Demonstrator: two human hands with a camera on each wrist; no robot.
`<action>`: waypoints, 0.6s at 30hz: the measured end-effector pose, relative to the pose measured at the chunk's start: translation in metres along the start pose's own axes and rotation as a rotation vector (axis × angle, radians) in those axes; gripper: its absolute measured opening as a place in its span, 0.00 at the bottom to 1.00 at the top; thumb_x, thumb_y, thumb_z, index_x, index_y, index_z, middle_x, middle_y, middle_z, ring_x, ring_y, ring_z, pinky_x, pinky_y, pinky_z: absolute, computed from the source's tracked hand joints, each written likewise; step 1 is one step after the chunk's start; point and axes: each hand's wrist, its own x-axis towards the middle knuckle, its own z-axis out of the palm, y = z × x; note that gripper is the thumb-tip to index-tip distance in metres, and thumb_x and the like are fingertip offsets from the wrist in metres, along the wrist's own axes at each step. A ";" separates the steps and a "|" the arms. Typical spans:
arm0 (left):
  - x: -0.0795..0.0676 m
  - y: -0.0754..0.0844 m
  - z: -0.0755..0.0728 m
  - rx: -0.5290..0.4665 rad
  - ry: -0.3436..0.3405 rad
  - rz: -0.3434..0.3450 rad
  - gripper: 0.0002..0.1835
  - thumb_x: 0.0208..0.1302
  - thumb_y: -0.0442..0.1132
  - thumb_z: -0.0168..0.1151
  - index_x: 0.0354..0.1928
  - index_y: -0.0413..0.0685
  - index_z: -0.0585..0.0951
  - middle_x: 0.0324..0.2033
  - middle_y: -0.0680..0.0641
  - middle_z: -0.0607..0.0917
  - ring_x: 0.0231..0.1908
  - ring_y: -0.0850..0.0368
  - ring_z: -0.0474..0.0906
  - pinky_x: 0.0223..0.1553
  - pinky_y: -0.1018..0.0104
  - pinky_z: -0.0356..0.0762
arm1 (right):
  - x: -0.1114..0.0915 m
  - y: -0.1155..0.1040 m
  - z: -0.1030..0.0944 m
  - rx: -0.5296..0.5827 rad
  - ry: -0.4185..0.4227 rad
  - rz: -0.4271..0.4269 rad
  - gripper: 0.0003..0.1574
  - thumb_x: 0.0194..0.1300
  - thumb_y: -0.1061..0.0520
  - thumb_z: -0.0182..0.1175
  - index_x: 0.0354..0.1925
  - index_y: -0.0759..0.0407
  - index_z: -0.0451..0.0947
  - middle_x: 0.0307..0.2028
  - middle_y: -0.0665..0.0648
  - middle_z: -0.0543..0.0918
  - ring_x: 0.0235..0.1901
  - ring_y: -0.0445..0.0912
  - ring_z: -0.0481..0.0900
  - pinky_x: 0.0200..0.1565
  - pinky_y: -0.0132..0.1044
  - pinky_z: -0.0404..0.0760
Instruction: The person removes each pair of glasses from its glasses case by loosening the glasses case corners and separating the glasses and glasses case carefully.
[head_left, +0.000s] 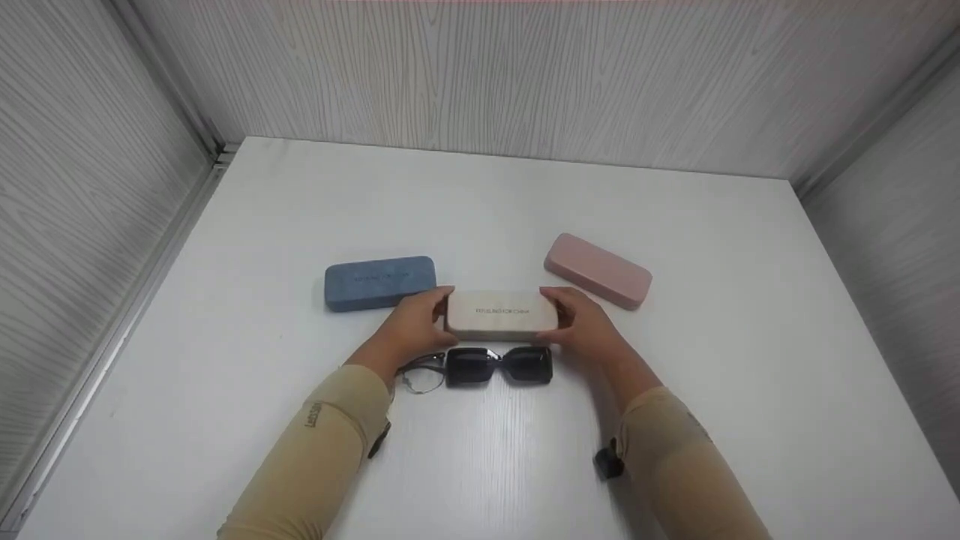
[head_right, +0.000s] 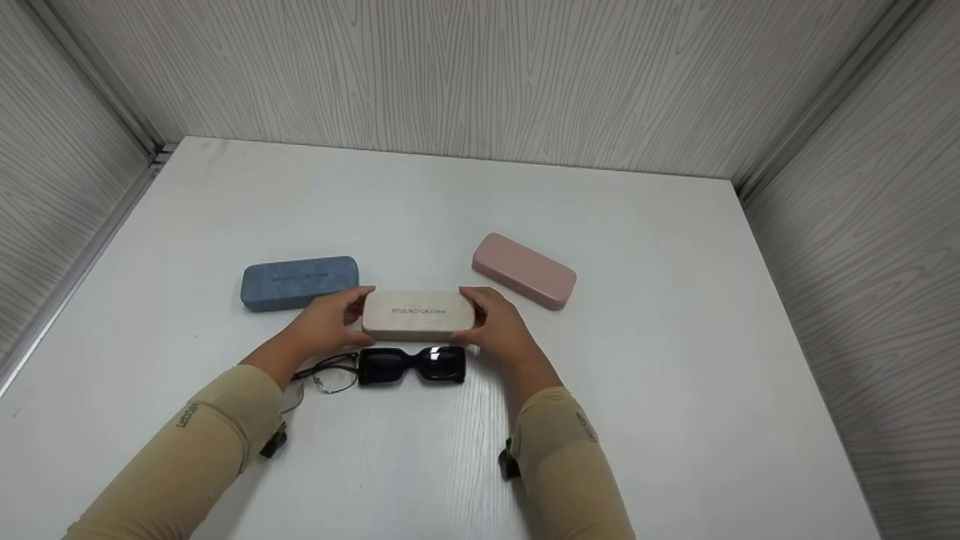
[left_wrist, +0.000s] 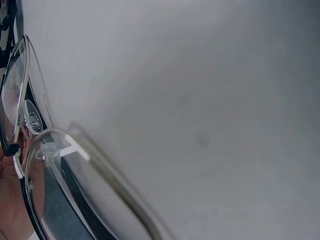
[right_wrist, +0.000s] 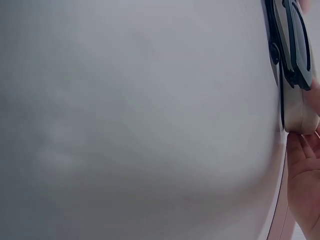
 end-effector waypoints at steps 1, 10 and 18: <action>0.000 0.000 0.000 0.007 0.001 0.002 0.47 0.44 0.36 0.72 0.68 0.48 0.58 0.56 0.50 0.73 0.55 0.58 0.69 0.61 0.65 0.64 | 0.000 -0.001 0.000 -0.006 -0.006 0.009 0.52 0.44 0.47 0.72 0.66 0.45 0.60 0.61 0.47 0.66 0.59 0.43 0.65 0.63 0.39 0.62; 0.001 0.003 -0.001 -0.012 0.018 0.008 0.43 0.41 0.34 0.73 0.63 0.50 0.66 0.47 0.52 0.77 0.47 0.58 0.71 0.54 0.65 0.69 | 0.001 -0.008 -0.002 -0.053 -0.030 0.027 0.53 0.46 0.54 0.71 0.66 0.54 0.57 0.61 0.53 0.66 0.61 0.46 0.63 0.65 0.40 0.59; -0.002 0.007 -0.003 -0.142 0.010 0.000 0.39 0.41 0.32 0.73 0.59 0.52 0.69 0.46 0.54 0.77 0.48 0.59 0.71 0.54 0.64 0.70 | 0.003 -0.007 -0.009 0.058 -0.027 0.022 0.48 0.47 0.58 0.71 0.64 0.52 0.60 0.60 0.52 0.68 0.60 0.46 0.66 0.63 0.40 0.63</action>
